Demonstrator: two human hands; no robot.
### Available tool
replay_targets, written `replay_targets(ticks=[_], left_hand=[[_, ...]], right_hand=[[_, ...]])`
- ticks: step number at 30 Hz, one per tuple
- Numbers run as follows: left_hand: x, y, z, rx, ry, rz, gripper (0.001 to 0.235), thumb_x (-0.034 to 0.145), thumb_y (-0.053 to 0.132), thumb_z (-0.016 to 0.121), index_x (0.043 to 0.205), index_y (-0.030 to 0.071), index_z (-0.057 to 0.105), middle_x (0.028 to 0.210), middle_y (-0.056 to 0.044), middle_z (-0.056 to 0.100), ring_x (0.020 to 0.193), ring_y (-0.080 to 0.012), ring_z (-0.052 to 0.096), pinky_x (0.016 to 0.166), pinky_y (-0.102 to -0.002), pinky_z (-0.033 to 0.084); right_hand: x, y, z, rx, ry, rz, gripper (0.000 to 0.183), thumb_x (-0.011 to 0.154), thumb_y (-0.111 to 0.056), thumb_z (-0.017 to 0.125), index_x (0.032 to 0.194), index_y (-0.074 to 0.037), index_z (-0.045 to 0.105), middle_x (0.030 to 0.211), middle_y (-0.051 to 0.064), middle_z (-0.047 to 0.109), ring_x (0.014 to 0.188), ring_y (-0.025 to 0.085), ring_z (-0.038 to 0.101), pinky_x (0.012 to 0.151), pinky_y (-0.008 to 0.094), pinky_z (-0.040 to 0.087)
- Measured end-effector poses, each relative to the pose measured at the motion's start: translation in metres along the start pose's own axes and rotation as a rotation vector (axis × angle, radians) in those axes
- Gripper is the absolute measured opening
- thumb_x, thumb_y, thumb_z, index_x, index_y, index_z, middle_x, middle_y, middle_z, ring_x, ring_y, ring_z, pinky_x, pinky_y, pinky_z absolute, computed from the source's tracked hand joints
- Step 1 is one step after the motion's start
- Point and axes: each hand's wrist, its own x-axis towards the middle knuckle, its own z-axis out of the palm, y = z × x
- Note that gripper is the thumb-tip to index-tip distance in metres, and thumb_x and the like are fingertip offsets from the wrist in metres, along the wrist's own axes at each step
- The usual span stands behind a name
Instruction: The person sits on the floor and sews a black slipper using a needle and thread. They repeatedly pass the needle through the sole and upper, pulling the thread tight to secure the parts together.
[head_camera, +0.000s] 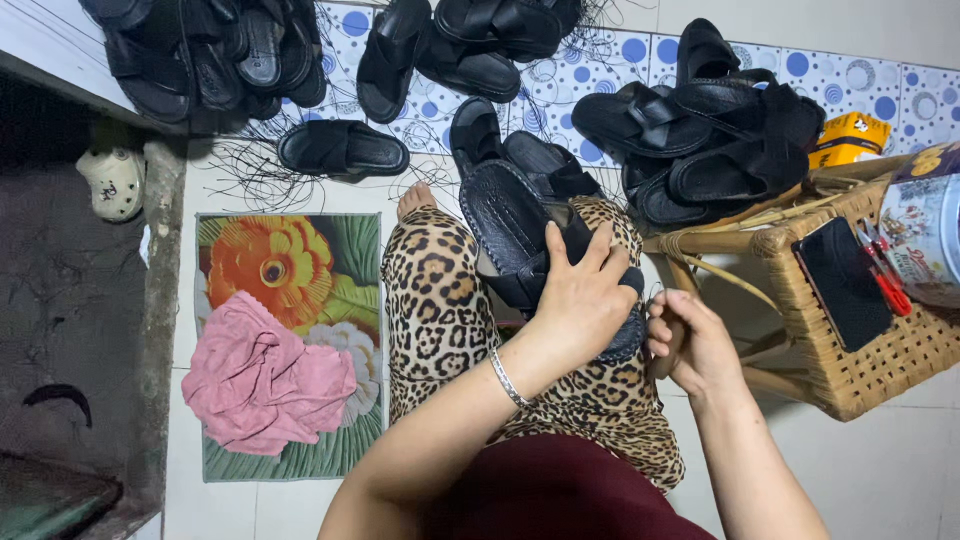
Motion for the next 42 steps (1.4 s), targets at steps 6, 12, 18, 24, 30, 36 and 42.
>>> replay_targets(ticks=[6, 12, 18, 24, 30, 36, 42], left_hand=[[0.0, -0.005, 0.001, 0.0, -0.014, 0.01, 0.005, 0.083, 0.011, 0.071, 0.082, 0.007, 0.074, 0.122, -0.024, 0.058, 0.14, -0.0511, 0.037, 0.097, -0.094, 0.012], [0.001, -0.007, 0.001, 0.011, -0.019, 0.021, 0.006, 0.084, 0.01, 0.069, 0.082, 0.008, 0.074, 0.125, -0.024, 0.058, 0.14, -0.0488, 0.038, 0.097, -0.094, 0.012], [0.001, -0.015, -0.001, 0.008, -0.091, 0.056, 0.011, 0.078, 0.018, 0.081, 0.083, 0.009, 0.075, 0.129, -0.022, 0.055, 0.141, -0.0469, 0.035, 0.098, -0.093, 0.009], [0.002, -0.02, 0.004, 0.028, -0.202, 0.068, 0.021, 0.073, 0.03, 0.085, 0.089, 0.017, 0.078, 0.134, -0.018, 0.059, 0.142, -0.0425, 0.036, 0.101, -0.092, 0.012], [-0.006, -0.031, -0.011, -0.034, -0.145, 0.127, 0.022, 0.075, 0.034, 0.082, 0.087, 0.016, 0.078, 0.134, -0.014, 0.06, 0.146, -0.0372, 0.034, 0.104, -0.09, 0.011], [-0.036, -0.062, -0.006, -0.157, -0.047, 0.175, 0.029, 0.082, 0.038, 0.077, 0.076, 0.01, 0.071, 0.134, -0.011, 0.061, 0.147, -0.0364, 0.036, 0.105, -0.086, 0.014], [-0.049, -0.049, -0.036, -0.233, -0.026, 0.189, 0.029, 0.082, 0.026, 0.086, 0.065, 0.008, 0.069, 0.14, -0.013, 0.061, 0.147, -0.0375, 0.038, 0.095, -0.082, 0.039]], right_hand=[[-0.019, -0.008, 0.022, -0.266, -0.028, -0.045, 0.021, 0.102, -0.013, 0.058, 0.121, -0.003, 0.059, 0.08, 0.008, 0.05, 0.054, 0.012, 0.044, 0.04, 0.022, 0.037], [-0.028, 0.001, 0.008, -0.328, 0.031, -0.021, 0.014, 0.1, -0.014, 0.064, 0.102, 0.0, 0.062, 0.078, 0.012, 0.055, 0.05, 0.012, 0.047, 0.036, 0.024, 0.039], [-0.022, -0.003, -0.002, -0.529, -0.054, -0.043, 0.018, 0.101, -0.02, 0.064, 0.095, -0.004, 0.061, 0.053, 0.006, 0.041, 0.038, 0.013, 0.04, 0.025, 0.022, 0.027], [-0.045, -0.015, 0.02, -0.563, -0.104, -0.106, 0.025, 0.101, -0.024, 0.065, 0.084, -0.007, 0.061, 0.051, 0.005, 0.045, 0.037, 0.012, 0.042, 0.028, 0.021, 0.029], [-0.05, -0.015, 0.012, -0.322, -0.207, -0.324, 0.025, 0.104, -0.018, 0.058, 0.085, -0.002, 0.056, 0.115, 0.021, 0.057, 0.068, 0.017, 0.051, 0.043, 0.023, 0.044], [-0.072, -0.011, 0.041, -0.25, -0.302, -0.281, 0.025, 0.102, -0.019, 0.058, 0.086, 0.001, 0.057, 0.112, 0.021, 0.057, 0.07, 0.019, 0.053, 0.045, 0.022, 0.043], [-0.086, -0.001, 0.031, -0.241, -0.501, -0.002, 0.03, 0.098, -0.024, 0.065, 0.08, -0.005, 0.05, 0.054, 0.004, 0.048, 0.04, 0.014, 0.041, 0.037, 0.027, 0.03]])
